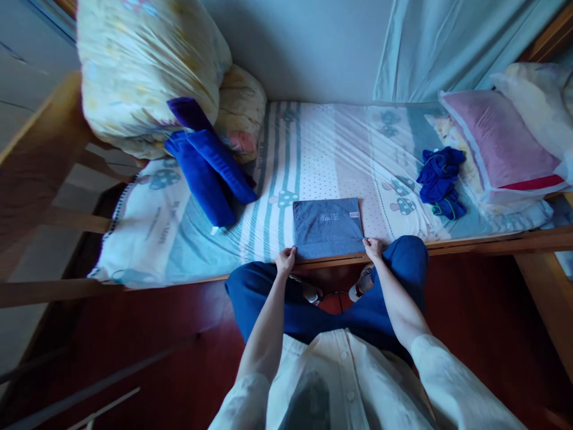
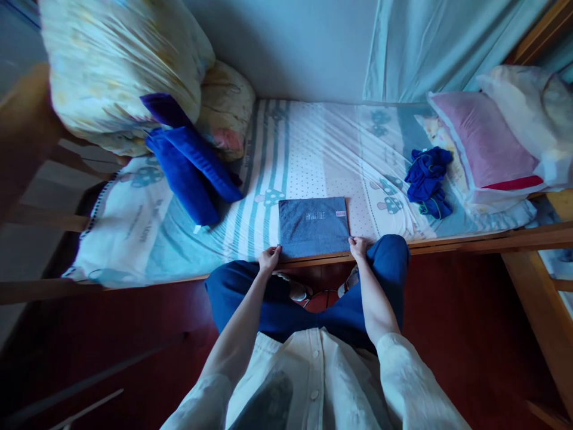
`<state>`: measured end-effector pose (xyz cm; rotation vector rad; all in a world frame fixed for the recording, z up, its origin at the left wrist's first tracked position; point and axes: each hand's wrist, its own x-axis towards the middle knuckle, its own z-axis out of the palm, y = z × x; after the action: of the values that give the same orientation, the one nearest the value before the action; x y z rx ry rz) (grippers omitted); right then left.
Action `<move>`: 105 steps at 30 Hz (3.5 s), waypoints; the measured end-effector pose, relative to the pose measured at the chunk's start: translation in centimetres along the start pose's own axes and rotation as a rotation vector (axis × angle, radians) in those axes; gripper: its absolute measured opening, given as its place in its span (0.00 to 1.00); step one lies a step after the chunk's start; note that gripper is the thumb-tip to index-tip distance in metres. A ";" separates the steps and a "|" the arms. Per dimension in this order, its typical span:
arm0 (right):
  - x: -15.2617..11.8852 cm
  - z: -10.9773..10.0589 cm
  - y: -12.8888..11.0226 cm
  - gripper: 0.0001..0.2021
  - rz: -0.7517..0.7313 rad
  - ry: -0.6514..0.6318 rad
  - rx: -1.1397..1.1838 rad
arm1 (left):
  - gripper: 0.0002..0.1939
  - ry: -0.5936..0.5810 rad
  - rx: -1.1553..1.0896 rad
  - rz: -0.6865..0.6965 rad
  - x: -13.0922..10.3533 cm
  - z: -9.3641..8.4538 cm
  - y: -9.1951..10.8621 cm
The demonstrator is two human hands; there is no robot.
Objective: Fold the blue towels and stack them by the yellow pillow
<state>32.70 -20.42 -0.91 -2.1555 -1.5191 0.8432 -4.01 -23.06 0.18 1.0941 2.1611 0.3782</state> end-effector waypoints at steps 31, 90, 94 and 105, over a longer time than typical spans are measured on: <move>-1.9 -3.4 -4.4 0.17 -0.450 0.074 -0.261 | 0.20 0.069 0.160 0.575 -2.5 -3.7 -0.1; 0.5 -1.2 -2.1 0.17 -0.117 -0.048 0.295 | 0.14 0.004 -0.018 0.112 -0.1 -1.8 1.0; 0.5 -0.6 -1.7 0.21 -0.102 -0.046 0.230 | 0.15 -0.021 0.014 0.076 0.4 -1.5 0.2; 1.1 0.4 -0.9 0.20 -0.124 -0.047 0.208 | 0.13 -0.034 0.017 0.066 1.2 -0.6 -0.1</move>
<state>32.08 -19.07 -0.95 -1.8858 -1.4979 0.9693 -4.99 -22.15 0.09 1.1757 2.1062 0.3699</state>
